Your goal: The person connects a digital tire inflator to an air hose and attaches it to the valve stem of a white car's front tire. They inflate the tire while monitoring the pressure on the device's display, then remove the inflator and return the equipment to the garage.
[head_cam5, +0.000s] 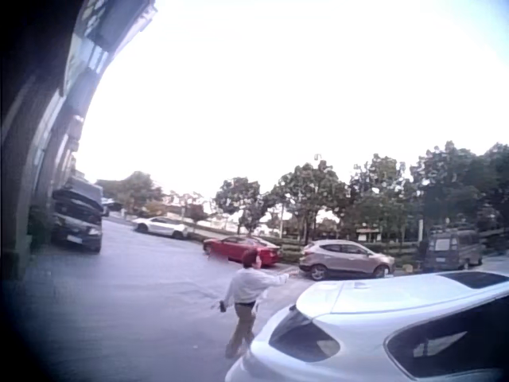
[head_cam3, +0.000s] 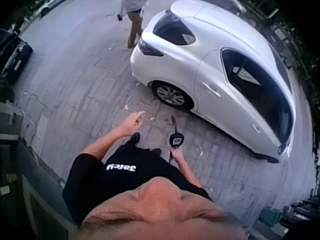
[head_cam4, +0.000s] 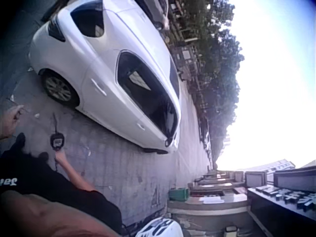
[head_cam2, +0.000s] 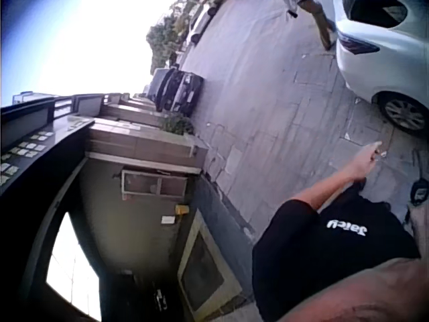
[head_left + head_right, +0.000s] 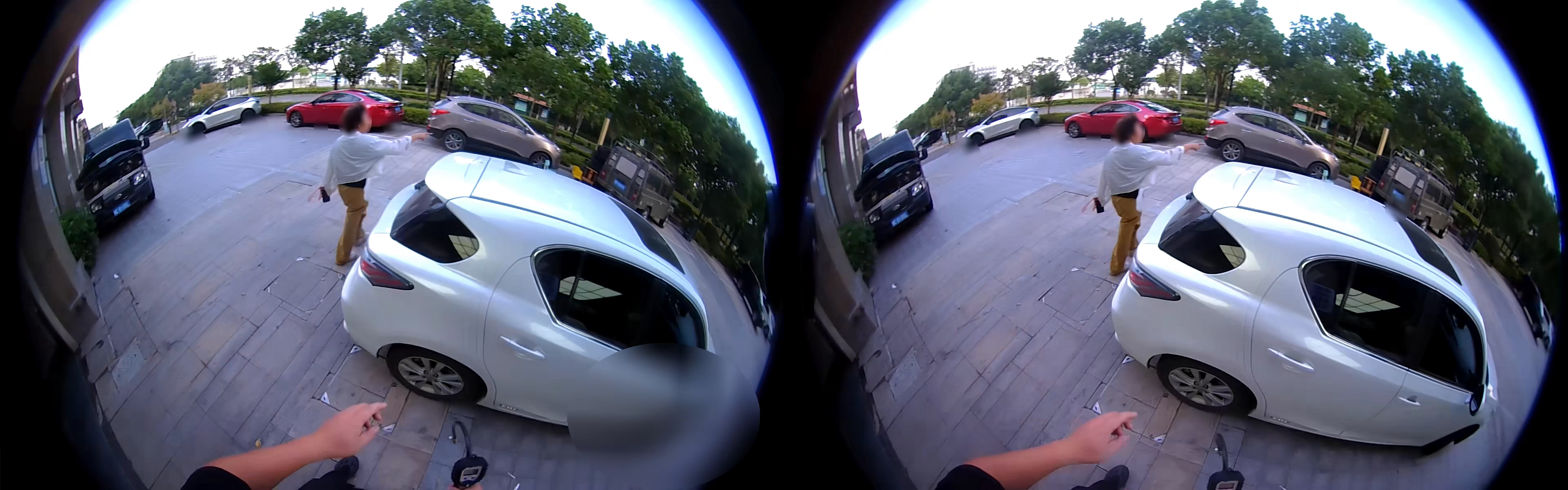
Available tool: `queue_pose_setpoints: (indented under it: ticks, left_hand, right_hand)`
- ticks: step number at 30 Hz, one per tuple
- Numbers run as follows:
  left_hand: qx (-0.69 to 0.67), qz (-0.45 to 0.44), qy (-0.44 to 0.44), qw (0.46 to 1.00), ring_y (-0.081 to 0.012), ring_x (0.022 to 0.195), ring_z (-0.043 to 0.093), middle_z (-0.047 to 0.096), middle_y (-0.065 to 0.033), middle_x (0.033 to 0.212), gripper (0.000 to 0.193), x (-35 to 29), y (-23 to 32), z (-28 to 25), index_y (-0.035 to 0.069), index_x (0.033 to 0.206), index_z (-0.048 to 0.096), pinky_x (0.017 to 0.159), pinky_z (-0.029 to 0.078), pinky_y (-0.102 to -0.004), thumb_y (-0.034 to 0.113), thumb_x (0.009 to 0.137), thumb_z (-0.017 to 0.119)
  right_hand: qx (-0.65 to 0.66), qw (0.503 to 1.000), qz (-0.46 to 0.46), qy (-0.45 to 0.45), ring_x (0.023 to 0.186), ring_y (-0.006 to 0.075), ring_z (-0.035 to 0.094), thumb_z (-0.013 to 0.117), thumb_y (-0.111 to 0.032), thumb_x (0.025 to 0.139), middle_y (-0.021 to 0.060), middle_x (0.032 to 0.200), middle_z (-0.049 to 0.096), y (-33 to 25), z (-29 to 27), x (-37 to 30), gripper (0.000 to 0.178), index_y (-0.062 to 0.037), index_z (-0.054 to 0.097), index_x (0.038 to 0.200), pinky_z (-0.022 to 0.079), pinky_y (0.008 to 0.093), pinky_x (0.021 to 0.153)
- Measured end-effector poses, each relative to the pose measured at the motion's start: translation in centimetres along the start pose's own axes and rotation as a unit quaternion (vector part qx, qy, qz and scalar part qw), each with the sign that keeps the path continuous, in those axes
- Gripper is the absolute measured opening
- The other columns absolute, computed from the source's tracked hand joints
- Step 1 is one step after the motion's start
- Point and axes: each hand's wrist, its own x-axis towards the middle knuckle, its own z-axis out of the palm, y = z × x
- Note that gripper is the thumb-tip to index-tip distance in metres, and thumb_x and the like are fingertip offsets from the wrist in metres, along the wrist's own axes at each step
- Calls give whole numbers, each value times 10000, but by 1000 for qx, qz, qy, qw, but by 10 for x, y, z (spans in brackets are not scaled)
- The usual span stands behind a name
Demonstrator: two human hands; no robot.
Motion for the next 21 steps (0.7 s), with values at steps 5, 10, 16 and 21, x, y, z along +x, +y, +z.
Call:
queue_pose_setpoints:
  ticks: [5, 10, 16, 21]
  left_hand:
    - [131, -60, -104, 984, -322, 1195, 546, 541, -179, 1316, 722, -113, -42, -14, 85, 1490, 347, 1039, 418, -415, 140, 841, 657]
    - [148, -97, -92, 980, -317, 1181, 565, 606, -143, 1232, 610, -185, -109, -57, 108, 1397, 454, 1023, 396, -475, 163, 818, 639]
    - [113, -227, 7, 967, -344, 881, 662, 688, -135, 937, 200, -297, -184, -163, 152, 1020, 653, 754, 508, -493, 233, 845, 603]
    - [120, -362, 192, 904, -385, 824, 661, 689, -156, 860, 155, -429, -229, -224, 143, 918, 673, 701, 508, -520, 238, 823, 596]
  right_hand:
    - [-133, 950, -190, -210, 996, 264, 653, 716, -160, 822, 175, 1083, 674, -14, 112, 55, 555, -66, 529, 1336, 524, 397, 886]
    - [-219, 885, -248, -329, 971, 250, 656, 709, -153, 828, 171, 1075, 675, -119, 212, 75, 553, -64, 522, 1341, 530, 393, 866]
    - [-292, 780, -322, -450, 941, 234, 660, 702, -145, 835, 165, 1064, 677, -242, 401, 67, 551, -62, 514, 1347, 537, 387, 841]
    - [-319, 698, -348, -538, 915, 220, 663, 695, -138, 842, 161, 1055, 678, -317, 545, 34, 550, -61, 507, 1352, 543, 382, 821]
